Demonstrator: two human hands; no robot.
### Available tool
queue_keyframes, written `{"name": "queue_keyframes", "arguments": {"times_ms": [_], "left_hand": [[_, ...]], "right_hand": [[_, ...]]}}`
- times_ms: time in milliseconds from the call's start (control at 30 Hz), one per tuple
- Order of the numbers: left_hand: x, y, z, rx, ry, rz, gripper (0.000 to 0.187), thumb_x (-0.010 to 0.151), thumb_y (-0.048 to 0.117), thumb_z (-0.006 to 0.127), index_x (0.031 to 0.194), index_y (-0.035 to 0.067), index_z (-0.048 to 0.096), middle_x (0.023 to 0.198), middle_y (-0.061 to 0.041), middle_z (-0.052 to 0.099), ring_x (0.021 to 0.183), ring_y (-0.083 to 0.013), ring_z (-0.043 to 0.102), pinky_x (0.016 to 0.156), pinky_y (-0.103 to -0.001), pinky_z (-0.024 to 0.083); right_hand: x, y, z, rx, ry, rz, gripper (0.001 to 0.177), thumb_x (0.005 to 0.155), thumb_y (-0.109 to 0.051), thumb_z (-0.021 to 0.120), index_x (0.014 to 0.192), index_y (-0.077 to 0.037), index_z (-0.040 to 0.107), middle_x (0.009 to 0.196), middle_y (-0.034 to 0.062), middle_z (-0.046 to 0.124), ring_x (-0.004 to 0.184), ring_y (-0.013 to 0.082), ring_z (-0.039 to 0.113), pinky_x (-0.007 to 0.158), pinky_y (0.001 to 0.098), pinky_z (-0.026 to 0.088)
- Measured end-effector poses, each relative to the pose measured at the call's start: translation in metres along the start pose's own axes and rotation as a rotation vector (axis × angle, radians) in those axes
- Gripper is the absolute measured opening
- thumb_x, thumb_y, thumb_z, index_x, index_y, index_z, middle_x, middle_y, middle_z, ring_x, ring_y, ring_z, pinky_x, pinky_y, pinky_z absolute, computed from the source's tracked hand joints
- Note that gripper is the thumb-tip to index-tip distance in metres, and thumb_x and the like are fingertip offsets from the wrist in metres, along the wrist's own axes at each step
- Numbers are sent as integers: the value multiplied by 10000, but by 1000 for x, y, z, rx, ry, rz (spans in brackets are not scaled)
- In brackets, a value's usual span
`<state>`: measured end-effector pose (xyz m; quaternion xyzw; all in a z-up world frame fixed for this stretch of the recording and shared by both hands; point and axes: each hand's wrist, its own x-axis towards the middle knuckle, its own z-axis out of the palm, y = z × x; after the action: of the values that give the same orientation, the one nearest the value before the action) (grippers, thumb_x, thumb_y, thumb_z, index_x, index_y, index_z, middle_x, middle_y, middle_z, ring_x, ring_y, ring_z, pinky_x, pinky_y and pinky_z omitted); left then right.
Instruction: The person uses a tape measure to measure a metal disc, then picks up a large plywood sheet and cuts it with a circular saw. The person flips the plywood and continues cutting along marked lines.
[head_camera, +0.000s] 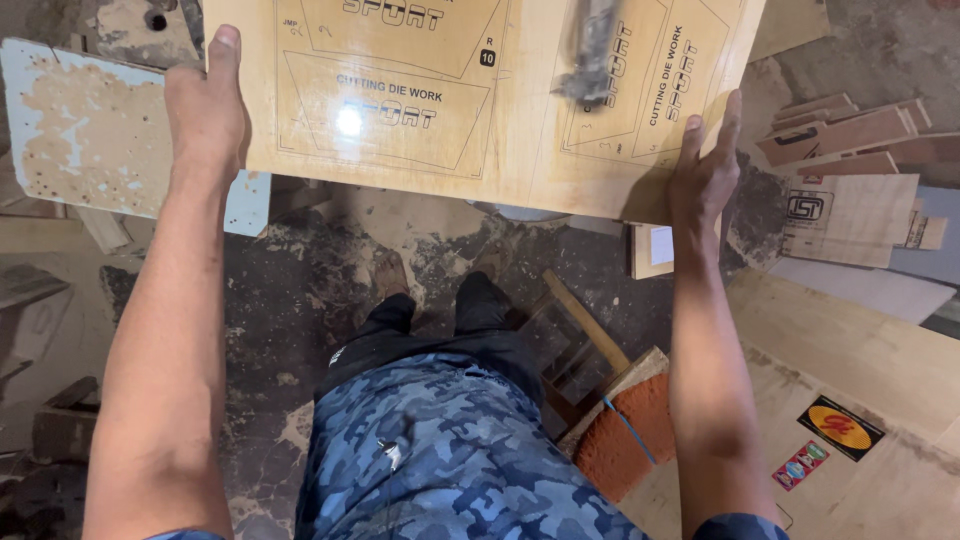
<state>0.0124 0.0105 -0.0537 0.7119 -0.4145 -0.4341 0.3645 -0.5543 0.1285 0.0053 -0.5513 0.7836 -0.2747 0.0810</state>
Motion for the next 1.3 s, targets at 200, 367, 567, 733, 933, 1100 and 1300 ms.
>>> {"name": "queue_keyframes", "arguments": {"times_ms": [200,367,567,733,933,1100,1300], "left_hand": [[0,0,1,-18,2,44,637,1070,478,650,951,-147,673,867,-154,726,778,-153,675,703,-367,556],[0,1,2,-44,15,82,625,1066,477,663,942,-135,687,868,-146,740,777,-149,679,707,-365,563],[-4,2,1,51,48,53,646,1073,493,647,882,-123,682,797,-141,713,733,-156,659,691,-371,544],[-3,0,0,174,53,187,648,1116,497,607,930,-118,691,793,-206,695,727,-262,654,721,-433,521],[-1,-2,3,307,125,326,584,1121,439,572,965,-108,702,813,-287,691,786,-408,695,749,-492,505],[-2,1,3,322,126,306,608,1140,453,583,940,-111,692,805,-293,687,775,-419,696,743,-501,501],[-3,4,3,300,116,290,592,1119,442,553,935,-103,694,765,-264,682,731,-397,690,721,-499,498]], "right_hand": [[1,5,2,-19,4,10,546,1180,-346,565,1626,-137,329,1359,269,690,1243,403,700,1020,451,574],[2,16,7,-70,2,48,550,1176,-410,548,1621,-169,333,1278,268,720,1182,424,712,969,474,591],[3,27,11,-93,39,-62,537,1202,-425,548,1633,-199,321,1260,270,735,1175,438,722,943,483,601],[1,27,10,-82,28,-28,543,1184,-414,548,1627,-194,324,1259,260,738,1163,423,734,937,475,599],[0,23,11,-73,33,-4,551,1174,-402,566,1621,-176,336,1288,267,721,1194,423,712,960,473,589],[-1,18,9,-47,23,-2,545,1179,-394,560,1622,-171,334,1300,272,717,1209,414,716,974,470,589],[-2,16,8,-52,7,26,548,1178,-368,558,1628,-175,312,1277,273,724,1187,407,722,980,471,582]]}}
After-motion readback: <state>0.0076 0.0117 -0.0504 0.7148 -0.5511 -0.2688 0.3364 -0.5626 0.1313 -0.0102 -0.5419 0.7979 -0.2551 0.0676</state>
